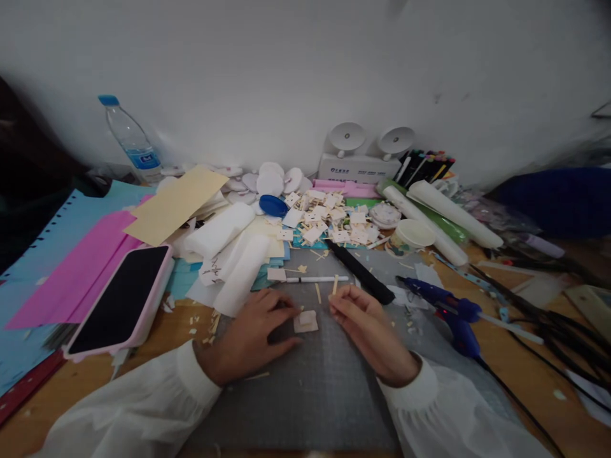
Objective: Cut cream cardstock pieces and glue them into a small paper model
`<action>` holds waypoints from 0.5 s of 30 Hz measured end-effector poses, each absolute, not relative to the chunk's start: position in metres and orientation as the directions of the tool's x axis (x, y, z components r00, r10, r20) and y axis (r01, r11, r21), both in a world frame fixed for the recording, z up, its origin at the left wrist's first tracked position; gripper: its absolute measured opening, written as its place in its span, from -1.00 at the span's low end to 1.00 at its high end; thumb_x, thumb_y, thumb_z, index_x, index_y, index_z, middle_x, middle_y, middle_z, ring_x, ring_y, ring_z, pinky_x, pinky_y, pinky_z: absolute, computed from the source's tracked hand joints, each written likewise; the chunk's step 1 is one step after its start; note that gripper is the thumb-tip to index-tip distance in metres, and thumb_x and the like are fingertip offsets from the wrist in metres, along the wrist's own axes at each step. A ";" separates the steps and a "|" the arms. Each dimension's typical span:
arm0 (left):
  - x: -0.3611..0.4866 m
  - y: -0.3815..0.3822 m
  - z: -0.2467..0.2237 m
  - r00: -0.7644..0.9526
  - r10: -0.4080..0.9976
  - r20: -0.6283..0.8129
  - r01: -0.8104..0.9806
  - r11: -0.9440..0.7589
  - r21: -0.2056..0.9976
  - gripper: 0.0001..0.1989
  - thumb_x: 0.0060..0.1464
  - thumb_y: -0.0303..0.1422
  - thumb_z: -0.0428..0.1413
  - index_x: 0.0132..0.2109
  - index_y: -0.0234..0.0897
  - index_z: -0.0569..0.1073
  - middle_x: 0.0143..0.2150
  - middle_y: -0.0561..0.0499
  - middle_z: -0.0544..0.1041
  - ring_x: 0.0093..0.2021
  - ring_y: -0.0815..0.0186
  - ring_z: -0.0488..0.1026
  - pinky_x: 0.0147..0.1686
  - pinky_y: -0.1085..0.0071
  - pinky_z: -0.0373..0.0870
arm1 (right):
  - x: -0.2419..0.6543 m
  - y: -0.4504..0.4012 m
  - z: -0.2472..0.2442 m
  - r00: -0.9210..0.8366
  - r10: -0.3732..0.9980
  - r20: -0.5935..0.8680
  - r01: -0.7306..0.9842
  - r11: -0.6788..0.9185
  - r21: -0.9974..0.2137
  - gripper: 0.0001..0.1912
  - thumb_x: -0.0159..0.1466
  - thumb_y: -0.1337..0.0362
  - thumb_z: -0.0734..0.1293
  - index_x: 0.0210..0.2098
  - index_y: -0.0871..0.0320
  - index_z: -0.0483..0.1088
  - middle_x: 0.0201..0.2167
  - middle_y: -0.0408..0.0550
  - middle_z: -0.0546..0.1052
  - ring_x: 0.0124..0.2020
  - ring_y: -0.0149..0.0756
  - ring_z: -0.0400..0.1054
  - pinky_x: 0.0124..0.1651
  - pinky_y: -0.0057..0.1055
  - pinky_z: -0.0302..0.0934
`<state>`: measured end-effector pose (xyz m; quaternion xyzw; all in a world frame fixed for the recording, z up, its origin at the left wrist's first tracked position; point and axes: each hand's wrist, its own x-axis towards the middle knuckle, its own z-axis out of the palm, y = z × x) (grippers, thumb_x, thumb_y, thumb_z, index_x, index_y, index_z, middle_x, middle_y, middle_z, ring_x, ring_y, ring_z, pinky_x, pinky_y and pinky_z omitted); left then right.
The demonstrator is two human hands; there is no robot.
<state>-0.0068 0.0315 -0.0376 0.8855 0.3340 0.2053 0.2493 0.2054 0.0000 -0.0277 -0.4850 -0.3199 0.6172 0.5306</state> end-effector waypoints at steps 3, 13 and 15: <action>-0.004 0.030 -0.038 0.716 0.676 0.176 0.496 -0.670 0.552 -0.80 0.09 -0.34 0.17 -0.11 -0.24 0.47 -0.08 -0.10 0.44 -0.04 0.12 0.33 0.00 0.16 0.27 | 0.199 -0.004 -0.030 -0.021 0.957 -0.289 -0.360 -0.276 -0.891 -0.70 0.02 0.11 0.48 -0.48 0.16 0.37 -0.50 -0.19 0.33 -0.43 -0.41 0.16 -0.32 -0.44 0.06; -0.002 0.028 -0.034 0.529 0.848 -0.008 0.432 -0.262 0.863 -0.93 0.07 -0.39 0.11 -0.25 -0.27 0.42 -0.39 0.05 0.43 -0.42 0.35 0.34 -0.43 0.45 0.29 | 0.191 -0.010 -0.033 -0.148 0.962 -0.231 -0.380 -0.270 -0.884 -0.72 0.06 0.14 0.46 -0.52 0.13 0.31 -0.50 -0.20 0.32 -0.43 -0.40 0.14 -0.31 -0.42 0.02; -0.001 0.027 -0.032 0.498 0.865 -0.057 0.304 -0.113 0.946 -0.86 0.06 -0.33 0.15 -0.23 -0.28 0.40 -0.35 0.05 0.44 -0.40 0.37 0.36 -0.41 0.46 0.33 | 0.190 -0.011 -0.033 -0.164 0.964 -0.211 -0.392 -0.260 -0.883 -0.73 0.07 0.14 0.46 -0.51 0.13 0.31 -0.47 -0.20 0.33 -0.40 -0.39 0.14 -0.30 -0.42 0.03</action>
